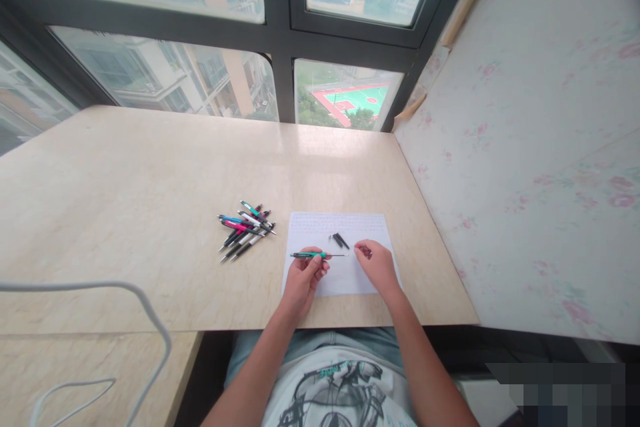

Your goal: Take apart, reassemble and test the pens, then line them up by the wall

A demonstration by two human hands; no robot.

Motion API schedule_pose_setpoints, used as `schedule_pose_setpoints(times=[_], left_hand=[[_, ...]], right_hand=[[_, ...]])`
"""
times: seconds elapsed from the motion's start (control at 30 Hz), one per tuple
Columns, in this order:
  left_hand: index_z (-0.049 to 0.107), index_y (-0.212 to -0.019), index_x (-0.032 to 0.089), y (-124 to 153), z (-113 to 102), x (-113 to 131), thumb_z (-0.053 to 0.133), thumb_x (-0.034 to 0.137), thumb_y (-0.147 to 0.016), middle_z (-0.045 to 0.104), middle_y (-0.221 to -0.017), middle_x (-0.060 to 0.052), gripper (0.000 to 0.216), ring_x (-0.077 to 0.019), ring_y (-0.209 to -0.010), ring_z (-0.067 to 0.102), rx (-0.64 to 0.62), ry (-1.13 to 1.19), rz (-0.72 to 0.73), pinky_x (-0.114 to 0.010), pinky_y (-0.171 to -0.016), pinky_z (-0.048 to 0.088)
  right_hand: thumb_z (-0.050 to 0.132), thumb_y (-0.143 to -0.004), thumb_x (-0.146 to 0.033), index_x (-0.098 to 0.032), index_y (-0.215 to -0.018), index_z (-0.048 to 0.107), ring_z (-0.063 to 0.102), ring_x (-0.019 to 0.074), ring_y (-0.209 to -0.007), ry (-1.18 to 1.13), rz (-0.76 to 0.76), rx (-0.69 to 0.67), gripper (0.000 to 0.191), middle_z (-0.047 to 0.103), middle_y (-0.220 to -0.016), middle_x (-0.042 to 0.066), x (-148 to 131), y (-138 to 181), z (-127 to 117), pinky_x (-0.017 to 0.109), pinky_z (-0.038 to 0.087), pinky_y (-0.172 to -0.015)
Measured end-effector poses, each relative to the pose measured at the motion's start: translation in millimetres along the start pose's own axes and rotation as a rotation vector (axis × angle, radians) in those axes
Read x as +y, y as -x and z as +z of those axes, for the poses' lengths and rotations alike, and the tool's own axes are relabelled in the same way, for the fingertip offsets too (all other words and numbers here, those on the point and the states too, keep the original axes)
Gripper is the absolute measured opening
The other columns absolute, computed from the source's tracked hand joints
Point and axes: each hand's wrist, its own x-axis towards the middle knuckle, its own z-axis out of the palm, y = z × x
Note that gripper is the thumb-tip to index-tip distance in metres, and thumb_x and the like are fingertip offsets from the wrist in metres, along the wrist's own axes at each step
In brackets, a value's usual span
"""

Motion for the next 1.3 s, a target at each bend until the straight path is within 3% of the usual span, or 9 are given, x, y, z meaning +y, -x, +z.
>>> schedule_pose_setpoints(times=[0.23,0.7,0.87,1.03,1.13,1.3], left_hand=[[0.062,-0.094,0.016,0.6,1.2,1.1,0.077,0.027,-0.074,0.071,-0.086,-0.006,0.027,-0.0099,-0.067,0.063,0.006,-0.006,0.001,-0.02,-0.063,0.048],[0.063,-0.094,0.017,0.5,0.8,0.4,0.077,0.028,-0.074,0.071,-0.085,-0.006,0.027,-0.0105,-0.068,0.063,-0.002,0.002,-0.005,-0.021,-0.064,0.048],[0.063,-0.094,0.016,0.7,0.3,0.4,0.078,0.029,-0.073,0.071,-0.085,-0.006,0.029,-0.0109,-0.068,0.063,0.001,0.001,0.001,-0.022,-0.064,0.048],[0.063,-0.094,0.016,0.6,1.3,-0.1,0.075,0.028,-0.076,0.071,-0.088,-0.007,0.024,-0.0111,-0.069,0.062,-0.016,-0.017,0.006,-0.022,-0.065,0.048],[0.064,-0.092,0.016,0.7,3.1,-0.2,0.076,0.029,-0.074,0.071,-0.087,-0.007,0.025,-0.0122,-0.069,0.062,-0.018,-0.056,0.015,-0.023,-0.064,0.048],[0.064,-0.092,0.016,1.5,4.0,-0.5,0.076,0.029,-0.073,0.071,-0.088,-0.007,0.026,-0.0125,-0.07,0.062,-0.035,-0.094,0.021,-0.024,-0.067,0.048]], right_hand=[[0.052,-0.081,-0.02,-0.018,-0.082,0.07,0.063,0.019,-0.073,0.122,-0.046,0.003,0.017,0.071,-0.08,0.006,-12.3,-18.7,14.2,0.031,0.047,-0.073],[0.054,-0.081,-0.019,-0.02,-0.075,0.069,0.061,0.019,-0.072,0.242,-0.054,-0.029,0.016,0.07,-0.077,0.006,-15.5,-6.1,11.4,0.028,0.041,-0.065],[0.053,-0.082,-0.022,-0.021,-0.079,0.07,0.062,0.0197,-0.072,0.154,-0.047,-0.055,0.018,0.071,-0.078,0.005,-15.4,-3.8,9.8,0.03,0.043,-0.068],[0.044,-0.091,-0.033,-0.019,-0.082,0.069,0.064,0.0196,-0.076,-0.145,0.033,-0.064,0.03,0.071,-0.079,0.004,-21.2,3.5,-1.6,0.029,0.046,-0.069],[0.044,-0.094,-0.034,-0.02,-0.086,0.07,0.063,0.0186,-0.078,-0.216,-0.05,-0.123,0.031,0.07,-0.083,0.004,-32.0,10.3,-9.1,0.028,0.046,-0.068],[0.056,-0.088,-0.026,-0.024,-0.09,0.071,0.059,0.0196,-0.082,-0.054,-0.265,-0.251,0.016,0.068,-0.085,0.004,-40.7,15.8,-18.5,0.03,0.047,-0.07]])
